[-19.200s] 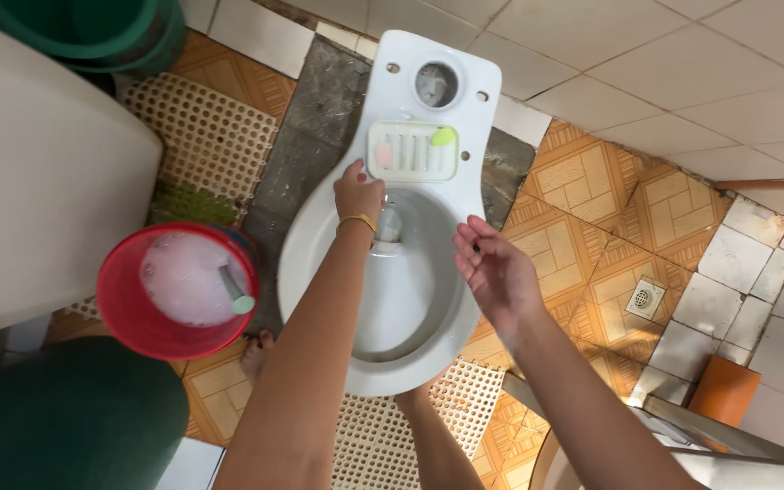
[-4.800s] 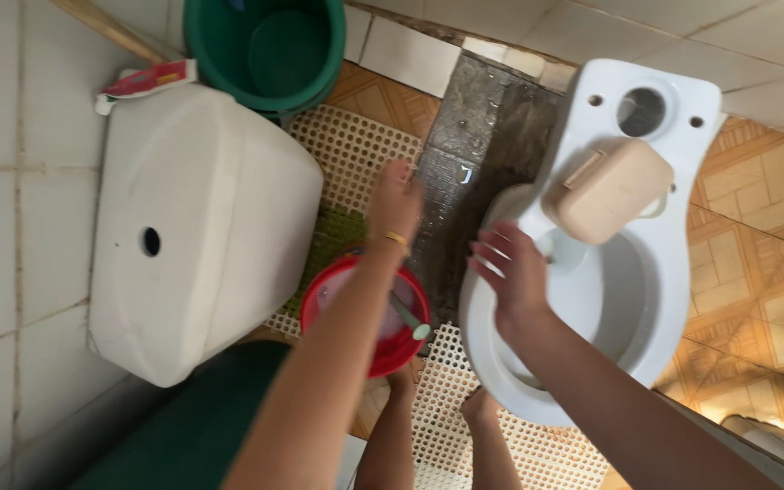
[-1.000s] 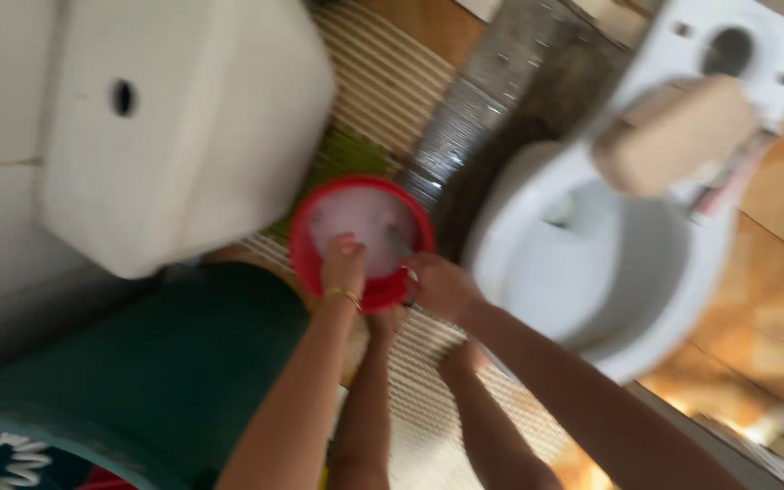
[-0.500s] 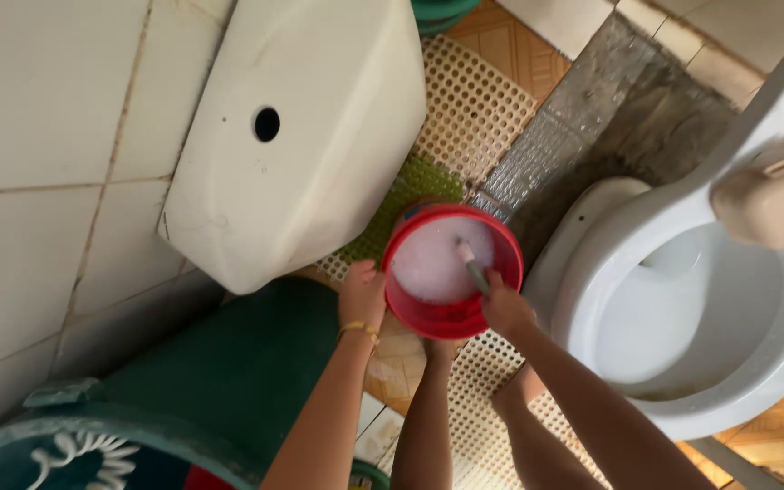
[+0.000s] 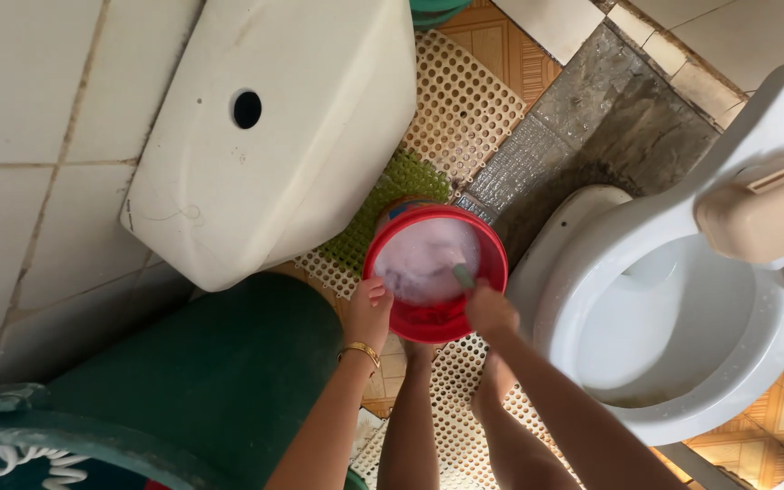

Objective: Cleaning a toilet tank and bathroom fixtures using a brush and soapy water

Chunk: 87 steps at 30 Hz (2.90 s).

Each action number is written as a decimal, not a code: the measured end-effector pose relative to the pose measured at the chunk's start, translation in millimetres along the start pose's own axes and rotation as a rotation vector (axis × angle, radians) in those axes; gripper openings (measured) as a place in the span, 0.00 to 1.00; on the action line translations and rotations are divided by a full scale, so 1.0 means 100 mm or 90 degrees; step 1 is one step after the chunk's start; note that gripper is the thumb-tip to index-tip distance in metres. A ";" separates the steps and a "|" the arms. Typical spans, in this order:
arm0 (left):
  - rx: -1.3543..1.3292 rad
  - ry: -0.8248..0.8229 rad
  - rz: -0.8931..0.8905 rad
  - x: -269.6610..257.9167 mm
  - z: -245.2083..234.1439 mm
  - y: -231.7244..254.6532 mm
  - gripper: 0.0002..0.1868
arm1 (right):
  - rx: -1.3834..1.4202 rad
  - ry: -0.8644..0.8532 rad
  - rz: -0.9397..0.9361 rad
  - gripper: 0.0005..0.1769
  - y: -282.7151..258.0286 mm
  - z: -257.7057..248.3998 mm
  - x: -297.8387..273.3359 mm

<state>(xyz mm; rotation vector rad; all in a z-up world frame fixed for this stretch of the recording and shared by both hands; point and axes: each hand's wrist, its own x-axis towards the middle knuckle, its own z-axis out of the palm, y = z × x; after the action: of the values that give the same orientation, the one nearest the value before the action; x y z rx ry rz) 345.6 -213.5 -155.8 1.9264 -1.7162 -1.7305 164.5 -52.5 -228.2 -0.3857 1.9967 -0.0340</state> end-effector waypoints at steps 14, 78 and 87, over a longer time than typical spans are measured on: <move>-0.088 0.013 -0.080 0.09 -0.10 -0.32 0.21 | 0.079 0.137 0.099 0.31 -0.15 0.39 -0.12; 0.438 0.211 0.332 -1.06 -2.52 1.47 0.24 | -0.541 0.257 -0.359 0.22 -3.67 -1.78 -2.55; 0.401 0.538 0.421 -1.44 -2.72 1.47 0.12 | -0.622 0.032 -0.543 0.40 -3.16 -0.90 -3.03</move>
<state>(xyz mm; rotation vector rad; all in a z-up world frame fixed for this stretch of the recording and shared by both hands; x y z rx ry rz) 474.2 -330.7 137.8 1.5415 -2.2052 -0.1058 284.8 -278.9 137.5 -1.8366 1.6289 0.4093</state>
